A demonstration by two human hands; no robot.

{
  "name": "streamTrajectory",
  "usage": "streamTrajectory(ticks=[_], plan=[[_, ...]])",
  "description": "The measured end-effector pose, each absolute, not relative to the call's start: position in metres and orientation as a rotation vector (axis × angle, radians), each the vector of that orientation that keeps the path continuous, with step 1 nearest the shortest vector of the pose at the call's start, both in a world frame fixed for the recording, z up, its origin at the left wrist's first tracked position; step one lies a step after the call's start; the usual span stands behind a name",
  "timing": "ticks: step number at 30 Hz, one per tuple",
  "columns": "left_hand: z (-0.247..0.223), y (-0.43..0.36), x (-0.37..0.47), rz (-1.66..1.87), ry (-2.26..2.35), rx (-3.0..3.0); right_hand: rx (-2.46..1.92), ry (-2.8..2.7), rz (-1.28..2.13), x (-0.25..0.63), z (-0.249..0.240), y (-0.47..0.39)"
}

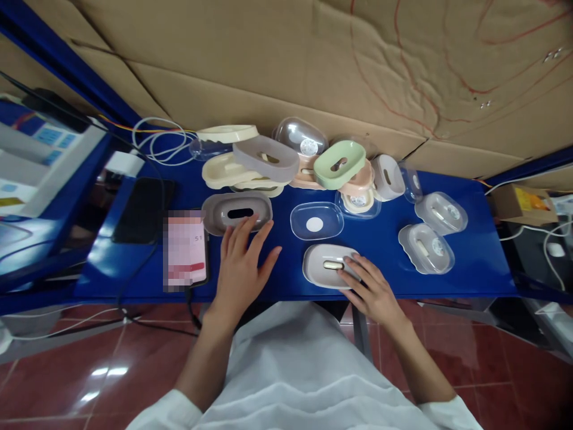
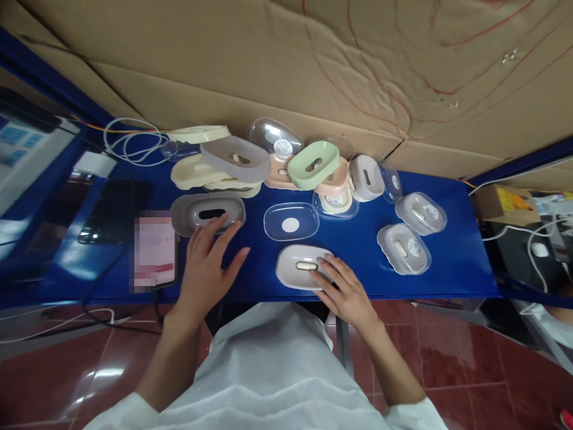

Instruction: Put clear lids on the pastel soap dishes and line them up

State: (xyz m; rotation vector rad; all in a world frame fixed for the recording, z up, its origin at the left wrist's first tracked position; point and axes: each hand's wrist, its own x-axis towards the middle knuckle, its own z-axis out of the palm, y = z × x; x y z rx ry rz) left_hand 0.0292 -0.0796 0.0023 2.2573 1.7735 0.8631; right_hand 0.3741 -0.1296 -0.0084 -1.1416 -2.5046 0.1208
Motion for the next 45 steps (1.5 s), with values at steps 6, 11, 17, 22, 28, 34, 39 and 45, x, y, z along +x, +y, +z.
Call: streamTrajectory(ticks=[6,11,17,22,28,34,39,45], plan=[[0.01,-0.102,0.033,1.043,1.511,2.398,-1.097,-2.664,0.246,0.34,-0.001,-0.123],[-0.003,-0.125,0.041,0.826,1.227,2.553,-0.937,-2.715,0.235,0.317,-0.001,-0.097],[-0.018,-0.13,0.036,0.891,1.309,2.492,-1.219,-2.484,0.241,0.333,0.0,-0.055],[-0.018,-0.13,0.035,0.935,1.317,2.483,-1.335,-1.921,0.5,0.35,0.008,-0.056],[-0.021,-0.126,0.042,0.989,1.327,2.467,-1.306,-0.996,1.084,0.329,0.024,-0.056],[-0.024,-0.124,0.042,1.009,1.31,2.414,-1.242,-0.746,1.205,0.32,0.037,-0.047],[-0.027,-0.124,0.042,0.99,1.304,2.413,-1.194,-0.563,1.275,0.321,0.034,-0.055],[-0.024,-0.121,0.041,0.986,1.258,2.452,-1.477,-0.954,1.096,0.305,0.014,-0.071]])
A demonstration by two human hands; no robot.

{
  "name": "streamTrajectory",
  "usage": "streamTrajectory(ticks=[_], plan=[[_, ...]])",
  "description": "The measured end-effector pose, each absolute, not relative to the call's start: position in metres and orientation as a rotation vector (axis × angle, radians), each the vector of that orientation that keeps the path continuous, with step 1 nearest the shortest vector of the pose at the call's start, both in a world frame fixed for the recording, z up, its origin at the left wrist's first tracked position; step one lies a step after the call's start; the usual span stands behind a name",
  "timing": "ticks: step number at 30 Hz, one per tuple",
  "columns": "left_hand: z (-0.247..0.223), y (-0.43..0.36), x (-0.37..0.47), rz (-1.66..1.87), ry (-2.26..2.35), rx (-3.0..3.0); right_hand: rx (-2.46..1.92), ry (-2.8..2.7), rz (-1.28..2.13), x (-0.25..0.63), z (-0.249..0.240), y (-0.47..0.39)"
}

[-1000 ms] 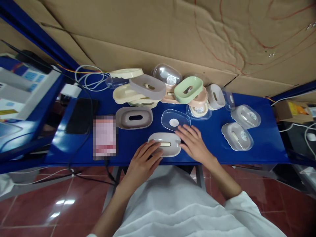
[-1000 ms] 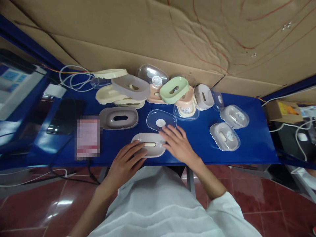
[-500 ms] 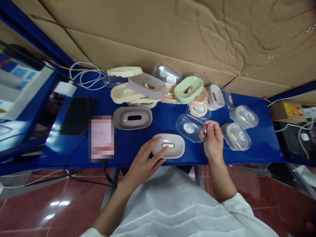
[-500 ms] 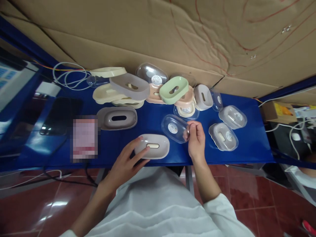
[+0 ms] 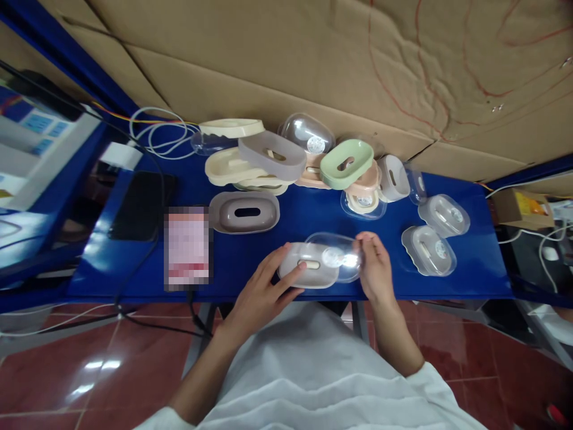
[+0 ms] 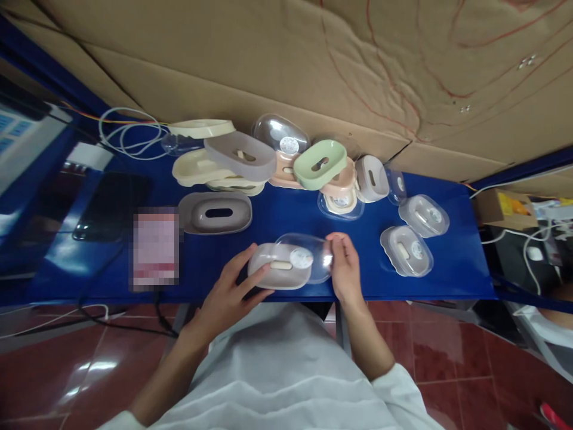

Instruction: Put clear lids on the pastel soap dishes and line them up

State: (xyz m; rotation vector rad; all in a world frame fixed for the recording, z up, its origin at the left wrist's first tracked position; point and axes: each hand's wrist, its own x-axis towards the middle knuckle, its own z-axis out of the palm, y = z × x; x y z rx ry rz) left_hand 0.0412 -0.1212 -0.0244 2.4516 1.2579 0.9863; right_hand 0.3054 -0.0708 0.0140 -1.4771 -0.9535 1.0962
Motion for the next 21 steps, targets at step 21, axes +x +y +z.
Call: streamTrajectory(ticks=[21], plan=[[-0.031,-0.12,0.038,0.937,1.291,2.206,-0.786,-2.74,0.235,0.32,-0.008,-0.08]])
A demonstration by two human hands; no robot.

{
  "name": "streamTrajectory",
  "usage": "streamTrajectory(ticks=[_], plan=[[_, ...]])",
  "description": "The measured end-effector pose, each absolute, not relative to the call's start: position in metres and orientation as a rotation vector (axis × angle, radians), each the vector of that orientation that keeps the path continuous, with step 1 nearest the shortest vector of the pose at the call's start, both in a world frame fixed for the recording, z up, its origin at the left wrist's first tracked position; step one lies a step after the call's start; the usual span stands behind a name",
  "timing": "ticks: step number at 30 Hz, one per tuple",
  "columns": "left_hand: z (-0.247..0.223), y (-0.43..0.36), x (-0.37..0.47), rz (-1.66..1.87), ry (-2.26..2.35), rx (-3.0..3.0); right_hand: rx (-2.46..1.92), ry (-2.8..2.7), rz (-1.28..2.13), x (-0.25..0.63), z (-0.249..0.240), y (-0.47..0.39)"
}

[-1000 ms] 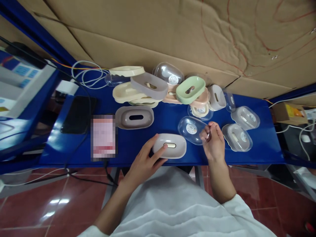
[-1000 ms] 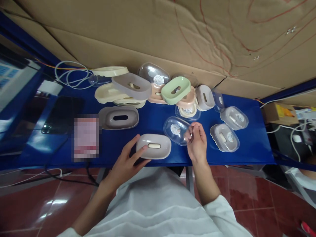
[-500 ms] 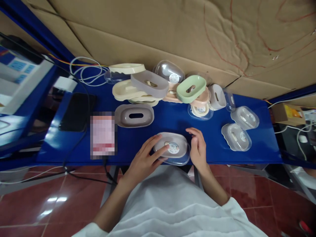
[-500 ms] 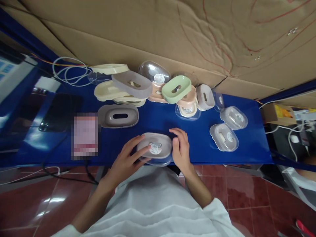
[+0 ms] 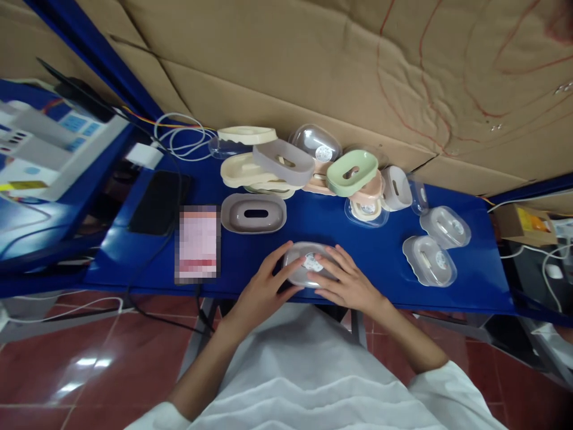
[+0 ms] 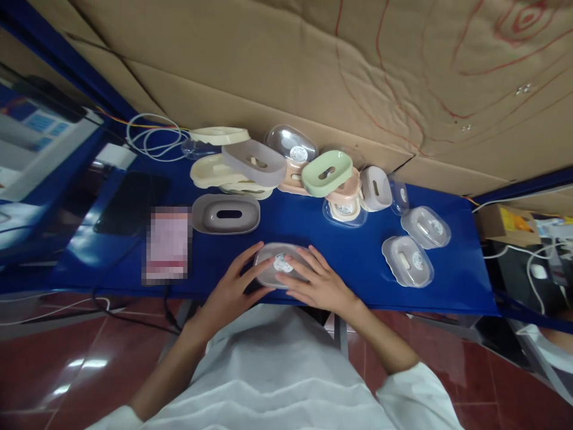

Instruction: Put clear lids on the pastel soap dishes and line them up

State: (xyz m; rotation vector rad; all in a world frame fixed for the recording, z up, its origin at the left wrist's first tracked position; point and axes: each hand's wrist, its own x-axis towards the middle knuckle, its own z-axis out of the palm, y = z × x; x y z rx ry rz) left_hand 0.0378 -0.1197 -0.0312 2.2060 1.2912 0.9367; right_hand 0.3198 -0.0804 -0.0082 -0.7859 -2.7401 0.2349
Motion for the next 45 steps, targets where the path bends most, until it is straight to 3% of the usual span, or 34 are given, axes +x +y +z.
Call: streamTrajectory(ticks=[4,11,13,16,20,27,33,37,40,45], plan=[[-0.034,-0.119,0.037,0.951,1.294,2.171,-0.825,-2.682,0.221,0.323,-0.019,-0.078],[-0.02,-0.122,0.035,1.014,1.24,2.091,-0.939,-2.309,0.508,0.326,-0.004,-0.082],[-0.016,-0.122,0.031,1.058,1.339,2.116,-1.064,-2.184,0.377,0.348,0.011,-0.091],[-0.018,-0.117,0.027,1.088,1.647,2.193,-1.421,-1.8,-0.133,0.412,0.026,-0.113],[-0.027,-0.108,0.031,1.004,1.872,2.236,-1.745,-1.114,-0.718,0.519,0.008,-0.137],[-0.024,-0.108,0.05,0.964,1.581,2.441,-2.09,-1.131,-0.539,0.588,-0.043,-0.144],[-0.019,-0.109,0.046,0.927,1.784,2.441,-1.856,-1.233,-0.546,0.512,0.01,-0.111],[-0.018,-0.109,0.04,0.805,1.799,2.442,-1.454,-1.899,-0.012,0.403,0.043,-0.062],[-0.017,-0.114,0.04,0.809,1.692,2.469,-1.164,-2.338,0.056,0.326,0.054,-0.016],[-0.016,-0.122,0.044,0.858,1.601,2.487,-0.994,-2.541,0.063,0.243,0.059,0.055]])
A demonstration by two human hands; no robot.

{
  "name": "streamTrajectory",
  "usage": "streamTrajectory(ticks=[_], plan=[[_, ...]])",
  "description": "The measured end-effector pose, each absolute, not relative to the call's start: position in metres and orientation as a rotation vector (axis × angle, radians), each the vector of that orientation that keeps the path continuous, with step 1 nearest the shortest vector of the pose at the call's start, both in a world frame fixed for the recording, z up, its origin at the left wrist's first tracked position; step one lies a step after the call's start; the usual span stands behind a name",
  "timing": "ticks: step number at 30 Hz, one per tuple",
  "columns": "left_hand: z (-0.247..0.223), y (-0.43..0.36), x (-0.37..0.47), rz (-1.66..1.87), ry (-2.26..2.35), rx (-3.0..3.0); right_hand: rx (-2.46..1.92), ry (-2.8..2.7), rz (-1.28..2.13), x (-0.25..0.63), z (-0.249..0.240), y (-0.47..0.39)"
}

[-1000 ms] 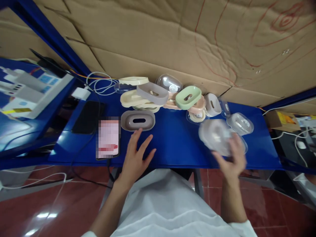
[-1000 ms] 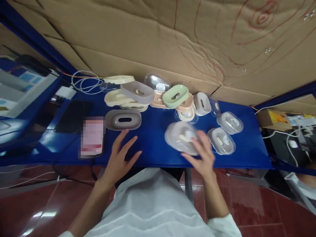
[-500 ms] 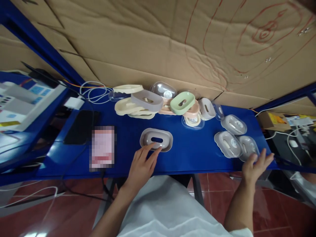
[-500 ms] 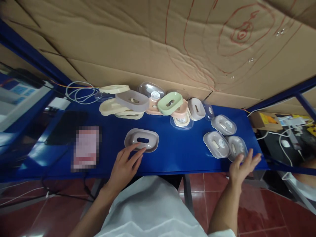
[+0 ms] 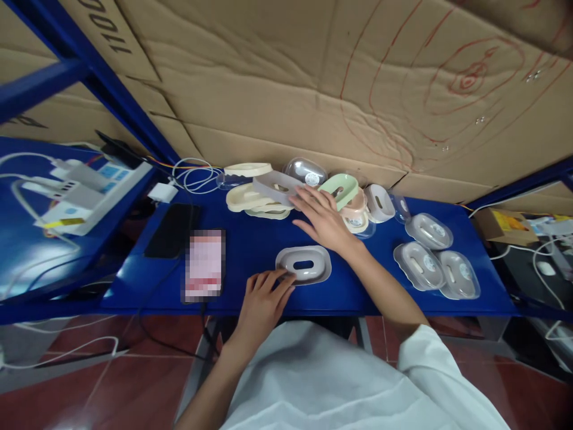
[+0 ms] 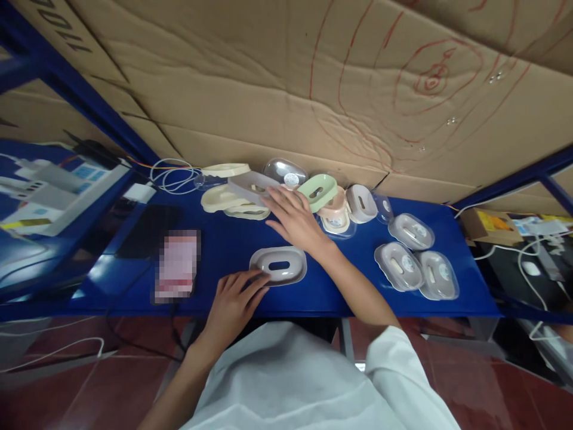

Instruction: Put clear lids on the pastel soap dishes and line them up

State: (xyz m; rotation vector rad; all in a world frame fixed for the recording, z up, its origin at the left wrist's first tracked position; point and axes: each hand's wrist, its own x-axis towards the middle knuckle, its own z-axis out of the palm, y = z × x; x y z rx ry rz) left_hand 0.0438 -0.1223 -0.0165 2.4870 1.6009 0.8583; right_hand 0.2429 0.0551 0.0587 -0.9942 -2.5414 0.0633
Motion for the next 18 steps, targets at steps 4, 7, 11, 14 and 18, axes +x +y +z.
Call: streamTrajectory(ticks=[4,7,11,14,18], plan=[[-0.021,-0.124,0.044,0.855,1.592,2.49,-1.029,-2.516,0.132,0.214,0.058,0.085],[-0.025,-0.123,0.044,0.848,1.598,2.515,-0.99,-2.463,0.148,0.2,0.065,0.097],[-0.028,-0.122,0.046,0.872,1.621,2.529,-0.916,-2.47,0.182,0.161,0.082,0.129],[-0.028,-0.122,0.046,0.889,1.618,2.501,-1.034,-2.425,0.29,0.12,0.092,0.16],[-0.029,-0.124,0.044,0.882,1.636,2.458,-1.114,-2.441,0.336,0.098,0.107,0.169]])
